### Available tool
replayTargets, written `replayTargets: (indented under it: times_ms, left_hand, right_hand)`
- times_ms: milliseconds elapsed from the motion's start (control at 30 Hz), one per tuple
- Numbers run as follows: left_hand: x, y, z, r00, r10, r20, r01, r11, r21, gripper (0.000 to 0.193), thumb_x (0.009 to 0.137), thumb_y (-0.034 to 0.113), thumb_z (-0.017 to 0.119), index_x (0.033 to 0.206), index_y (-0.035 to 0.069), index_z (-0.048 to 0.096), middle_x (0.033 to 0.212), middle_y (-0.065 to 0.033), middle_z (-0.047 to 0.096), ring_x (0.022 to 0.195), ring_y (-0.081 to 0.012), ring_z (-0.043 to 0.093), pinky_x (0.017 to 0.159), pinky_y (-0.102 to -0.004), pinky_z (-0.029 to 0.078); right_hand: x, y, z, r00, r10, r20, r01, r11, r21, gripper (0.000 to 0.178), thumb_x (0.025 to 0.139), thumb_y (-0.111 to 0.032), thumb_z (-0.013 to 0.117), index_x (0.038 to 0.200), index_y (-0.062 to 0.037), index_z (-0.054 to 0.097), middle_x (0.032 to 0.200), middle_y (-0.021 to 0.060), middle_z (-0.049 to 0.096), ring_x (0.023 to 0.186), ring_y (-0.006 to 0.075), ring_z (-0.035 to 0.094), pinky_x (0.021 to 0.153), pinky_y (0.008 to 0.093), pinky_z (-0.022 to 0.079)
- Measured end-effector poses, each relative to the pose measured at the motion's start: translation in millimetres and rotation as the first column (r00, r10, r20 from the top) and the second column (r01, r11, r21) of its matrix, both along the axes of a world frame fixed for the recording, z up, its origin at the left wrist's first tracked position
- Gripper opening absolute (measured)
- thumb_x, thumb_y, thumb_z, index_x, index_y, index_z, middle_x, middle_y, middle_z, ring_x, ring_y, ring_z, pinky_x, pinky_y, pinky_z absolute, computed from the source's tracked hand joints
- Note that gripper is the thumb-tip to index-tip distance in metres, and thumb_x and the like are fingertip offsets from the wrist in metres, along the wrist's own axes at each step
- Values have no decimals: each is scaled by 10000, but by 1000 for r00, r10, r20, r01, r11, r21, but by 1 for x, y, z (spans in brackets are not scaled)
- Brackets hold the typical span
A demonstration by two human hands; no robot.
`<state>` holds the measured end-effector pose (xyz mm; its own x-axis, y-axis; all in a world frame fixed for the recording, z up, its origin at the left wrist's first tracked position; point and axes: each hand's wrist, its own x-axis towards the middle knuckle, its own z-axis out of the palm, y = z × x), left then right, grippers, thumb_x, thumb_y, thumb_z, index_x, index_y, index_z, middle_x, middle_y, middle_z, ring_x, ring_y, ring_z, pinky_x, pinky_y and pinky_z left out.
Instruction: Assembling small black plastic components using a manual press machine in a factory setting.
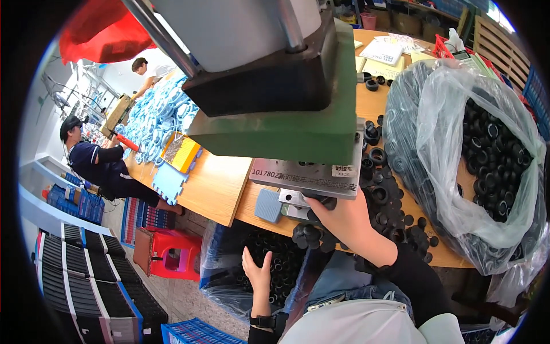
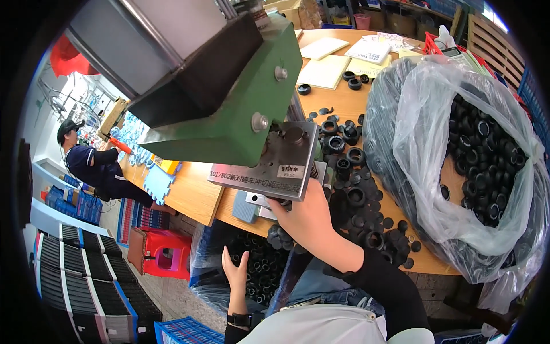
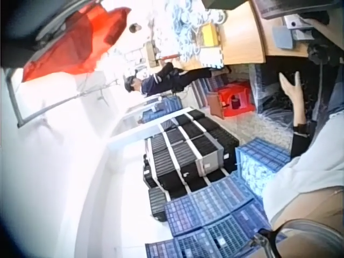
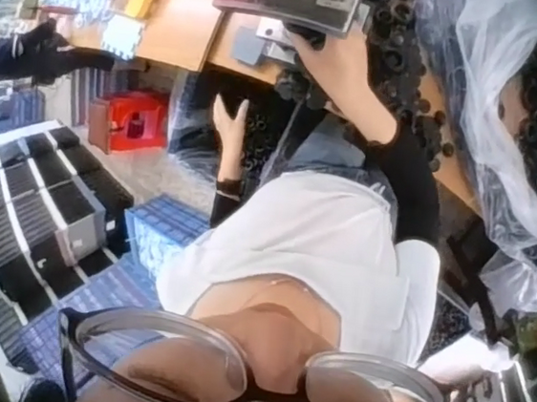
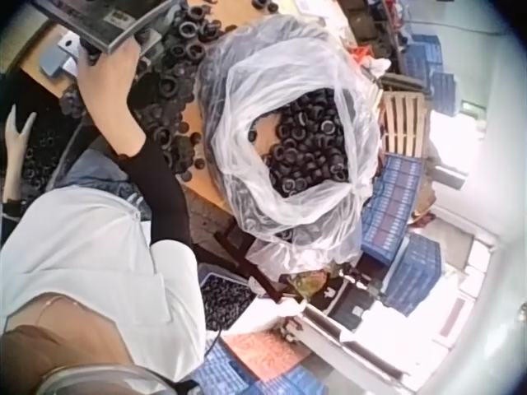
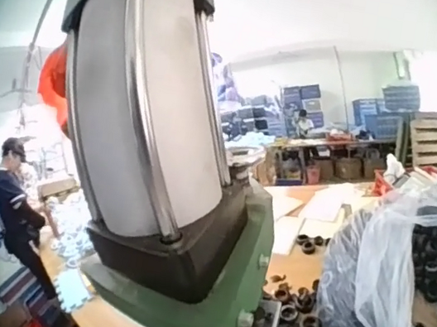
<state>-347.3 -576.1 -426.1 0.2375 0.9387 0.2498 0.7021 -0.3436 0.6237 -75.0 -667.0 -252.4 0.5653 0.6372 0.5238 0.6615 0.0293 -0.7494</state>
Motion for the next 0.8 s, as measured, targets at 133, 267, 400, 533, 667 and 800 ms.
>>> replayTargets:
  times_ms: [133, 267, 400, 533, 667, 800]
  left_hand:
    - [15, 14, 13, 991, -47, 129, 43, 999, 31, 619, 826, 260, 714, 1310, -31, 461, 1314, -228, 491, 1222, -390, 445, 1047, -438, 331]
    - [69, 42, 50, 968, -238, -77, 248, 882, 401, 450, 905, 201, 589, 1296, -2, 495, 1367, -161, 479, 1299, -348, 402, 1061, -482, 282]
    - [108, 70, 40, 915, -323, -243, 394, 849, 352, 396, 946, 193, 494, 1311, 39, 502, 1406, -100, 462, 1345, -321, 354, 1069, -519, 236]
    - [105, 77, 27, 906, -405, -124, 423, 863, 275, 393, 968, 226, 434, 1327, 82, 504, 1421, -75, 453, 1351, -306, 345, 1077, -521, 209]
    - [114, 75, 28, 894, -430, -127, 449, 855, 260, 398, 956, 221, 445, 1333, 109, 507, 1426, -55, 451, 1362, -286, 338, 1083, -549, 189]
    - [107, 80, 34, 875, -444, -195, 473, 869, 146, 415, 937, 242, 484, 1336, 131, 509, 1415, -54, 464, 1353, -276, 353, 1051, -619, 189]
  right_hand:
    - [-3, 4, 3, 997, -54, 49, 54, 998, -7, 232, 698, -146, 759, 902, -82, 668, 991, 90, 613, 856, 301, 565, 811, 402, 421]
    - [-4, 4, 4, 974, -135, 182, 145, 988, -45, 271, 684, -166, 766, 923, -92, 662, 971, 81, 611, 911, 285, 557, 834, 395, 393]
    - [-1, 2, 1, 995, -92, -30, 89, 994, -70, 305, 671, -170, 769, 931, -79, 637, 916, 91, 597, 902, 298, 553, 806, 406, 396]
    - [-8, 0, 0, 989, -142, 52, 141, 990, 20, 394, 673, -161, 764, 1014, -67, 589, 876, 105, 588, 883, 307, 554, 781, 405, 405]
    - [-10, -29, 9, 984, -178, -23, 176, 981, -81, 565, 665, -194, 785, 1143, -27, 535, 899, 127, 583, 880, 317, 556, 775, 415, 429]
    - [-8, -116, 11, 966, -254, 40, 253, 967, 40, 725, 662, -242, 831, 1252, 1, 487, 1096, 154, 580, 992, 320, 556, 870, 391, 433]
